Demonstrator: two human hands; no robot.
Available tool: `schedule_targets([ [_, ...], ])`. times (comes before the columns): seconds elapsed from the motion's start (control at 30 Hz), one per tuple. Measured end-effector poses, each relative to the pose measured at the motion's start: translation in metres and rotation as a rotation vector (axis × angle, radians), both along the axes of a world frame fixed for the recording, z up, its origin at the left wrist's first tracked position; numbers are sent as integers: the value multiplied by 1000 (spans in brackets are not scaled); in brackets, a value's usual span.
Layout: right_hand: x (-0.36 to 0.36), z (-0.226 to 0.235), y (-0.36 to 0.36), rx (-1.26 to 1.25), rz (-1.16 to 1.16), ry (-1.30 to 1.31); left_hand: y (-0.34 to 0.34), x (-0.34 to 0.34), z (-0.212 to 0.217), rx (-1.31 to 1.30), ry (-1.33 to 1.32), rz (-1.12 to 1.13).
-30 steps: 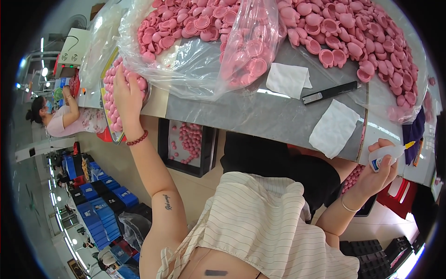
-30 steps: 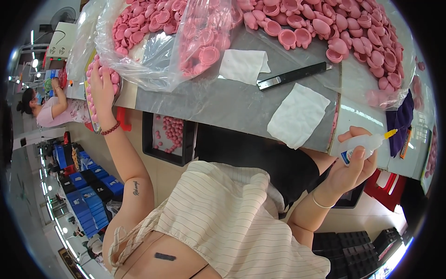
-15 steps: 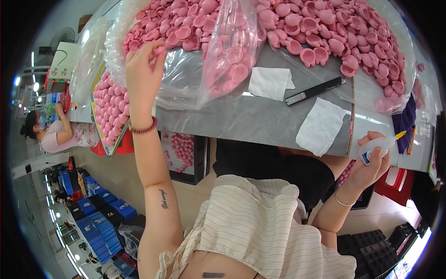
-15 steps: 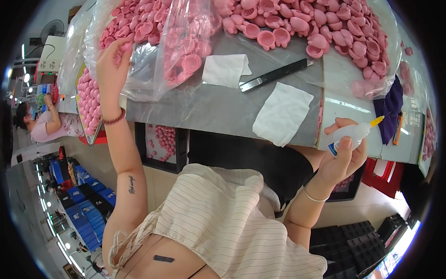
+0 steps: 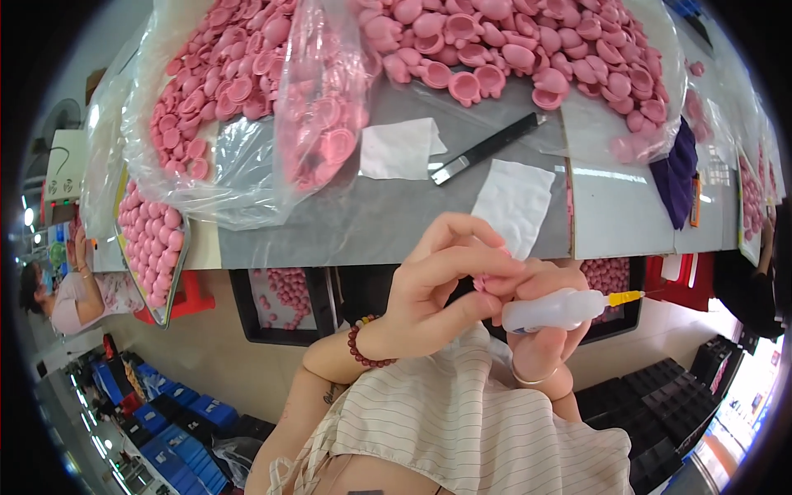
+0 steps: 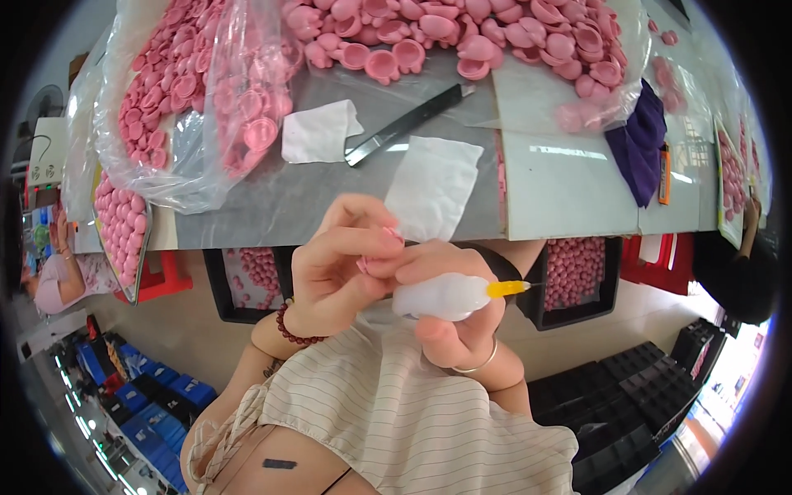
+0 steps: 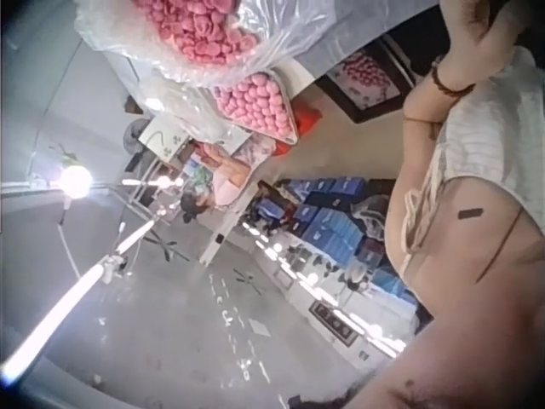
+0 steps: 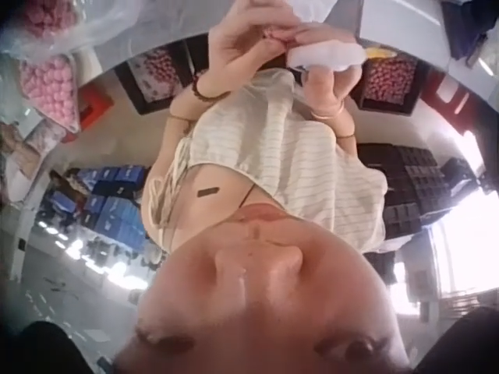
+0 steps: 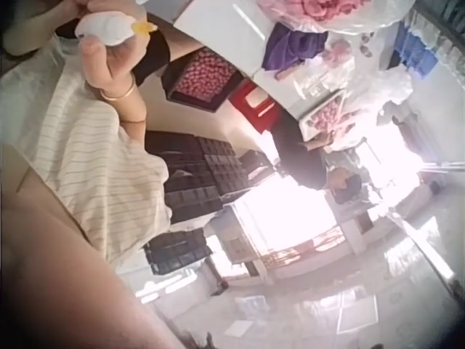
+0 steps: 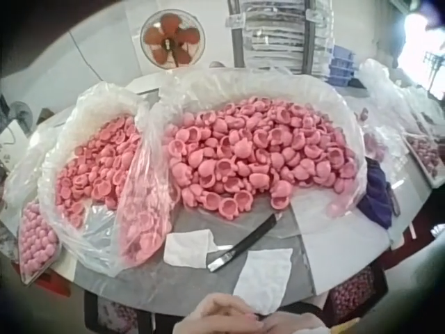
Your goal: Applying glue to pink plastic toy components and assembling them.
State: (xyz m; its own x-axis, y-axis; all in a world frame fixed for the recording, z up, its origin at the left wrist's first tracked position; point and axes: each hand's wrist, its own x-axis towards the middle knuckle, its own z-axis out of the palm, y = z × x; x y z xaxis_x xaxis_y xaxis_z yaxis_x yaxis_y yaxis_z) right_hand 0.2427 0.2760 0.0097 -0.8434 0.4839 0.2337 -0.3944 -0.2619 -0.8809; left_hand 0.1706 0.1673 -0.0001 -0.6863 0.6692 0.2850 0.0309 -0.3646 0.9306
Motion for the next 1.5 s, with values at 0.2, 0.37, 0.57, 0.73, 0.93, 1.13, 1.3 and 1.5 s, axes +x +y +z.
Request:
schedule_targets([
  [0.2,6,4,26,51,-147,-124,2,6,-6,135,-372,-145],
  [0.37,4,-1,49,406,-163,139,1,11,-3,86,-454,-111],
  [0.57,-6,10,42,805,-353,449,-2,12,-3,147,-801,-170],
  [0.73,-2,11,35,821,-348,414,-1,13,-5,162,-597,-114],
  [0.93,0,13,33,829,-367,326,-1,15,-2,157,-595,-83],
  [1.13,1,12,34,865,-336,317,-2,13,-5,114,-528,-105],
  [1.3,2,13,36,811,-376,359,-1,12,-6,180,-523,-151],
  [1.5,-2,12,35,890,-335,308,-4,10,-8,212,-462,-205],
])
